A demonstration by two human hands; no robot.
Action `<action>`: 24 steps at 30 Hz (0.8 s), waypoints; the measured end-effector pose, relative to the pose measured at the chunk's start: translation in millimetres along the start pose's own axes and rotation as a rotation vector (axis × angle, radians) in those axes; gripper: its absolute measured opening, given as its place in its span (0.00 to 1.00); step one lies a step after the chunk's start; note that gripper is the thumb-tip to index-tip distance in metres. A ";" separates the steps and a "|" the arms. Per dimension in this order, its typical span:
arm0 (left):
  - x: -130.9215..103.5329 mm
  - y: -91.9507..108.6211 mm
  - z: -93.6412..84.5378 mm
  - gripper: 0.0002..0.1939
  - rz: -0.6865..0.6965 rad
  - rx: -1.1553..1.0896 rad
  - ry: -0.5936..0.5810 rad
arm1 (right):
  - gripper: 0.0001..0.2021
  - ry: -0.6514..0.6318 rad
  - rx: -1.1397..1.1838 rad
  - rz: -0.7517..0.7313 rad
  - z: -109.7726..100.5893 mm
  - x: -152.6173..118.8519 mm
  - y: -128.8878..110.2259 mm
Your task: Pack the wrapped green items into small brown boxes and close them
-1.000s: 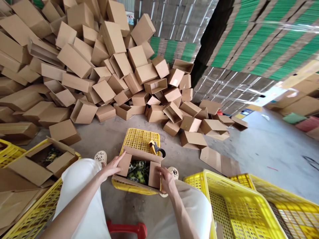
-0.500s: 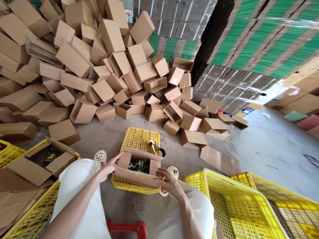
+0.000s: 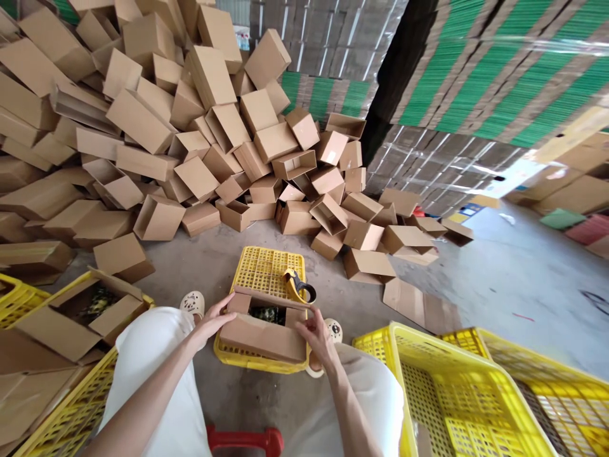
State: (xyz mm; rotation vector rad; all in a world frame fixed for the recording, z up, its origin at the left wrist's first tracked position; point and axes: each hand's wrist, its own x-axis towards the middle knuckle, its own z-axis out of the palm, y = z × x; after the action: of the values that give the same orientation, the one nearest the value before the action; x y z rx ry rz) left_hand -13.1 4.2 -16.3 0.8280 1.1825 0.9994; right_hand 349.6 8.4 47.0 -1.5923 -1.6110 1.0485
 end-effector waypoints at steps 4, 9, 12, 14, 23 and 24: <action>-0.5 5.7 4.0 0.58 0.022 0.000 0.040 | 0.27 -0.033 -0.116 -0.039 -10.9 -1.7 -4.5; 1.3 -0.8 -1.4 0.61 -0.019 -0.006 0.047 | 0.20 -0.051 -0.283 -0.053 -6.7 0.9 4.1; 2.5 -4.5 -3.6 0.51 -0.003 0.095 0.056 | 0.18 -0.020 -0.289 -0.050 -1.0 2.9 7.2; 2.1 -4.4 -1.9 0.49 -0.016 0.147 0.070 | 0.16 -0.004 -0.268 -0.058 1.6 4.4 7.8; -9.0 12.6 18.8 0.45 0.022 0.186 0.111 | 0.12 0.068 -0.135 -0.063 5.9 1.3 4.1; -10.6 13.5 19.2 0.45 0.027 0.205 0.115 | 0.15 0.090 -0.108 -0.043 5.9 -1.6 3.6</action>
State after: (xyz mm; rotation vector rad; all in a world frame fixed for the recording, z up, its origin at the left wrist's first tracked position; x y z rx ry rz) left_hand 2.4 -1.1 3.6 0.9600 1.3920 0.9688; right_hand 346.3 5.9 41.2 -1.6436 -1.6574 0.8681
